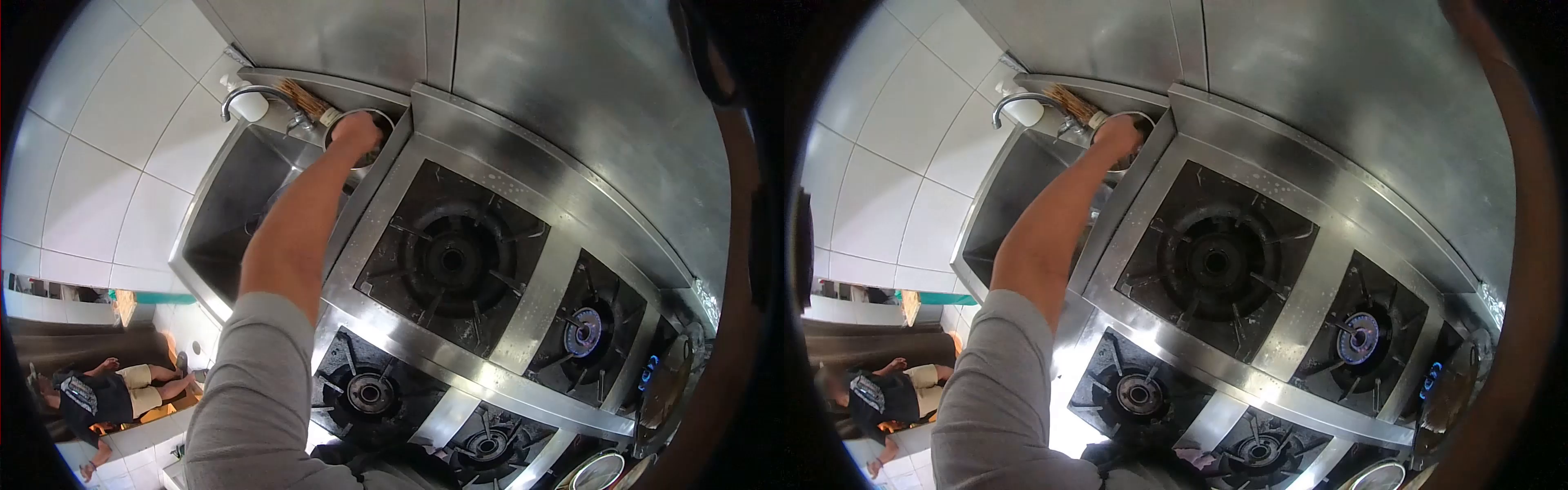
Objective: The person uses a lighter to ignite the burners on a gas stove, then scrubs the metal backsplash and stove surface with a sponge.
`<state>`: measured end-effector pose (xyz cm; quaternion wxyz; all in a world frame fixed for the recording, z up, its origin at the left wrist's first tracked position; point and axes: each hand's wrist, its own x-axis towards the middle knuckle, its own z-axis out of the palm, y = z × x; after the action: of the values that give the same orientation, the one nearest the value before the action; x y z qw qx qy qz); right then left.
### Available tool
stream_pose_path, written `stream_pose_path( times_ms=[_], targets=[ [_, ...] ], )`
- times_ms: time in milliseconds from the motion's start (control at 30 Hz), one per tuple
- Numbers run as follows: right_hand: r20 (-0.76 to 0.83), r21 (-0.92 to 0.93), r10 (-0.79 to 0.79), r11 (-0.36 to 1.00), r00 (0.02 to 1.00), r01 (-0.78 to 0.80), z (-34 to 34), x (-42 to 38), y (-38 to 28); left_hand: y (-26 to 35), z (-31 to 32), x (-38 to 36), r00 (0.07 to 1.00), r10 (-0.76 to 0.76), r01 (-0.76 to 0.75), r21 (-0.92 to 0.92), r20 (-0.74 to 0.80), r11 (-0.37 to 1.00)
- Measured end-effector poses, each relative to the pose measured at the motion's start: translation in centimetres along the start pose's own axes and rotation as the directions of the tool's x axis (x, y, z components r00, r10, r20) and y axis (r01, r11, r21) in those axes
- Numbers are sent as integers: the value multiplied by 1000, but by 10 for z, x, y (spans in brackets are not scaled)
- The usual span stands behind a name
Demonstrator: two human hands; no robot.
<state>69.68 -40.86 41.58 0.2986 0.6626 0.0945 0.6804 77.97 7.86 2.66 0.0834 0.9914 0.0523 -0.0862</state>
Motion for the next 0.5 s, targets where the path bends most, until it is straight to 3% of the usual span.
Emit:
stream_pose_path(
  times_ms=[67, 200, 233, 267, 333, 367, 400, 433, 500],
  targets=[
    [21, 89, 2, 996, 1000, -4, -7, 3, -4, -8, -14, -4, 993, 66, -71, -48, -95, 996],
    [27, 241, 21, 970, 999, -27, -13, 15, -13, -29, -60, -30, 971, 33, -123, -378, -236, 918],
    [191, 304, 48, 947, 980, -106, -10, 11, -5, -35, -71, -43, 969, 21, -115, -377, -244, 919],
    [349, 354, 58, 916, 935, -189, -5, 4, 5, -42, -82, -55, 975, -41, -95, -576, -219, 812],
    [326, 57, 166, 979, 931, -194, 51, -51, 14, -62, -99, -66, 990, -103, -18, -826, -92, 563],
    [88, 122, 31, 992, 996, -42, -2, -30, -14, -71, -103, -73, 987, -118, -23, -833, -105, 553],
    [114, 283, 71, 954, 991, -101, -7, -48, -34, -79, -103, -84, 993, -111, -13, -962, -45, 273],
    [246, 445, 278, 818, 928, -363, -32, -55, -69, -83, -102, -95, 997, -76, 12, -999, 14, -30],
    [613, 555, 485, 298, 624, -777, -85, -68, -143, -82, -111, -121, 997, -56, 44, -996, 48, -74]
  ],
)
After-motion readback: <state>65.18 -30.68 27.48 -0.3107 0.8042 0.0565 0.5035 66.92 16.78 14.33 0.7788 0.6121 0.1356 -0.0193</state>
